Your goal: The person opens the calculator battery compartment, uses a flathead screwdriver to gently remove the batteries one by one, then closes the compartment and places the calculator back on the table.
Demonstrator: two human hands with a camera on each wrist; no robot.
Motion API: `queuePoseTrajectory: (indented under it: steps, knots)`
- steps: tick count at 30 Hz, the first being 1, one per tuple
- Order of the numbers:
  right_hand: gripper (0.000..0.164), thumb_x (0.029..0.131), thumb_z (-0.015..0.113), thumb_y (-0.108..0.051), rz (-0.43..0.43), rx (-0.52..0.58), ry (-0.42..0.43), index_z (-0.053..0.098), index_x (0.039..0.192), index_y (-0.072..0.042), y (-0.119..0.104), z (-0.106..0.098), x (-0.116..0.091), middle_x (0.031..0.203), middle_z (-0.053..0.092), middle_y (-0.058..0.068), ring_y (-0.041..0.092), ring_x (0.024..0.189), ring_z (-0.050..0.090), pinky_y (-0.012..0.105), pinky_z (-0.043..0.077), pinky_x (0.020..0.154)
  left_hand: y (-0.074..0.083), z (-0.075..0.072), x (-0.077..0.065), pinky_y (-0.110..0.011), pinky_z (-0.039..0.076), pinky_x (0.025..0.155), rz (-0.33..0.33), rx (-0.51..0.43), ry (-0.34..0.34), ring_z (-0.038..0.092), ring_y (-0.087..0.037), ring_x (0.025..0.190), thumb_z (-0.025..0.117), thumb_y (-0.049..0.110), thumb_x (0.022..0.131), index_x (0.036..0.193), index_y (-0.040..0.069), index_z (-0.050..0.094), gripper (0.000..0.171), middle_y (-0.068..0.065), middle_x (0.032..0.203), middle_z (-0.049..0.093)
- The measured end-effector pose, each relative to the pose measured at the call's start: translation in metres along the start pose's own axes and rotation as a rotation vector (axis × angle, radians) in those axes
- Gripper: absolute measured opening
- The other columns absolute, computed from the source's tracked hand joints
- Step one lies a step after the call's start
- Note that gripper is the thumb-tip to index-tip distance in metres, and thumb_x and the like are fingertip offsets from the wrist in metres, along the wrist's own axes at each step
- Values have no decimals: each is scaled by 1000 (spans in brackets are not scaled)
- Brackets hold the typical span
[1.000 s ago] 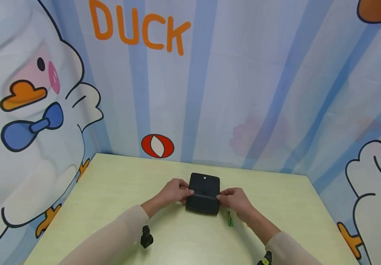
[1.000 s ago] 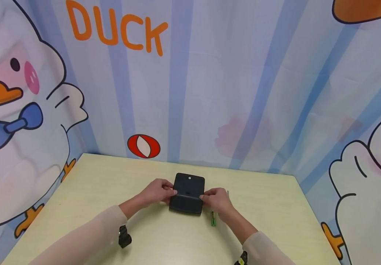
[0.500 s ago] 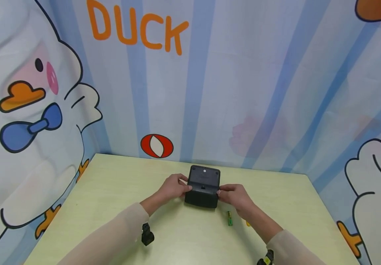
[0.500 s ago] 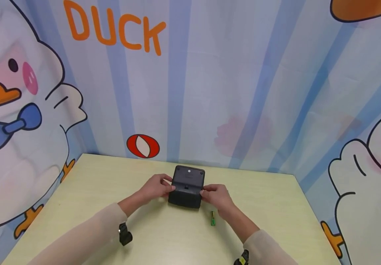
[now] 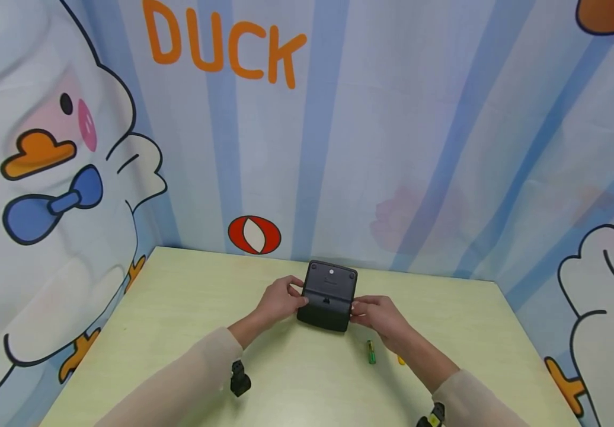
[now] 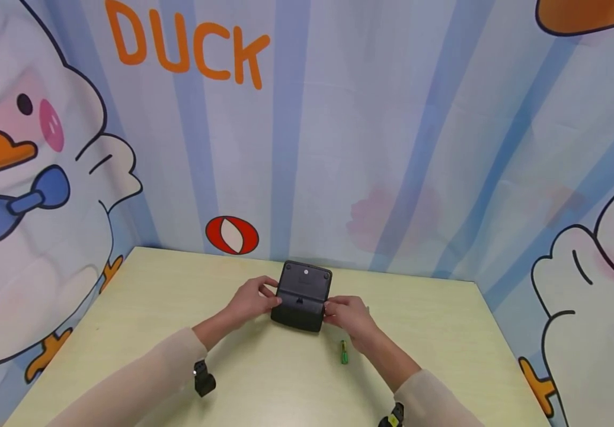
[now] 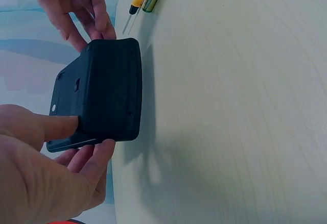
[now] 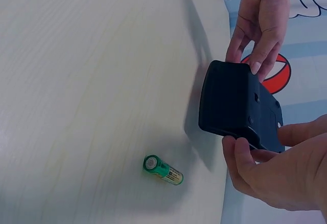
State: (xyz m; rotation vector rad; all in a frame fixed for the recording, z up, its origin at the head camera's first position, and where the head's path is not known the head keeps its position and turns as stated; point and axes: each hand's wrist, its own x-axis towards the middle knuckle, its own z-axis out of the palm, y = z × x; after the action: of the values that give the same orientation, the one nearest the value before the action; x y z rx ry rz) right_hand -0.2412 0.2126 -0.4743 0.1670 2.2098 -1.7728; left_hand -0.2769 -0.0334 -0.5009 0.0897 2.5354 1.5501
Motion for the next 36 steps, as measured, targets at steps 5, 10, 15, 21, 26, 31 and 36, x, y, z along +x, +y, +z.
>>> queuePoseTrajectory:
  steps: [5, 10, 15, 21, 26, 31, 36]
  knots:
    - [41, 109, 49, -5, 3, -4, 4, 52, 141, 21, -2, 0, 0, 123, 67, 30, 42, 114, 70, 54, 49, 110, 0, 2, -2, -31, 54, 66, 18, 8, 27, 68, -23, 75, 77, 12, 96, 131, 3, 68, 37, -8, 94, 68]
    - [41, 109, 47, -5, -9, -10, -2, 52, 142, 20, -3, -2, 0, 127, 66, 31, 43, 115, 69, 55, 48, 111, 0, 3, -3, -31, 51, 65, 40, 45, 72, 61, -18, 76, 70, 27, 104, 129, 5, 71, 33, -5, 93, 68]
    - [42, 111, 46, -8, -13, -4, -12, 51, 144, 19, -4, -4, 0, 133, 62, 33, 44, 120, 66, 54, 48, 111, 5, 3, -1, -34, 50, 70, 34, 87, 109, 59, -20, 81, 59, 38, 110, 129, 6, 72, 40, -6, 95, 67]
    - [47, 115, 46, -17, -6, 10, 4, 50, 146, 17, -6, -4, -1, 136, 61, 33, 44, 125, 64, 53, 47, 113, 10, 1, -2, -50, 54, 100, 2, 77, 98, 66, -31, 113, 47, 47, 112, 140, 5, 68, 54, -12, 124, 72]
    - [52, 116, 44, -25, -8, 33, 21, 51, 145, 18, -6, -4, -1, 139, 59, 33, 42, 125, 64, 52, 47, 112, 12, -1, -3, -47, 54, 96, -5, 36, 85, 66, -28, 104, 43, 47, 113, 132, 4, 72, 55, -10, 111, 73]
    - [54, 116, 43, -26, -29, 68, 26, 49, 144, 20, -5, -4, -2, 141, 56, 35, 43, 123, 66, 48, 51, 109, 12, -5, -4, -36, 42, 72, 3, 19, 83, 56, -23, 80, 43, 49, 113, 102, 4, 72, 54, -6, 84, 63]
    - [54, 117, 43, -27, -30, 90, 48, 51, 142, 20, -7, -4, -3, 139, 58, 36, 42, 121, 68, 46, 52, 107, 13, -7, -6, -36, 49, 76, 0, -1, 78, 63, -23, 86, 43, 48, 113, 108, 3, 73, 55, -9, 93, 70]
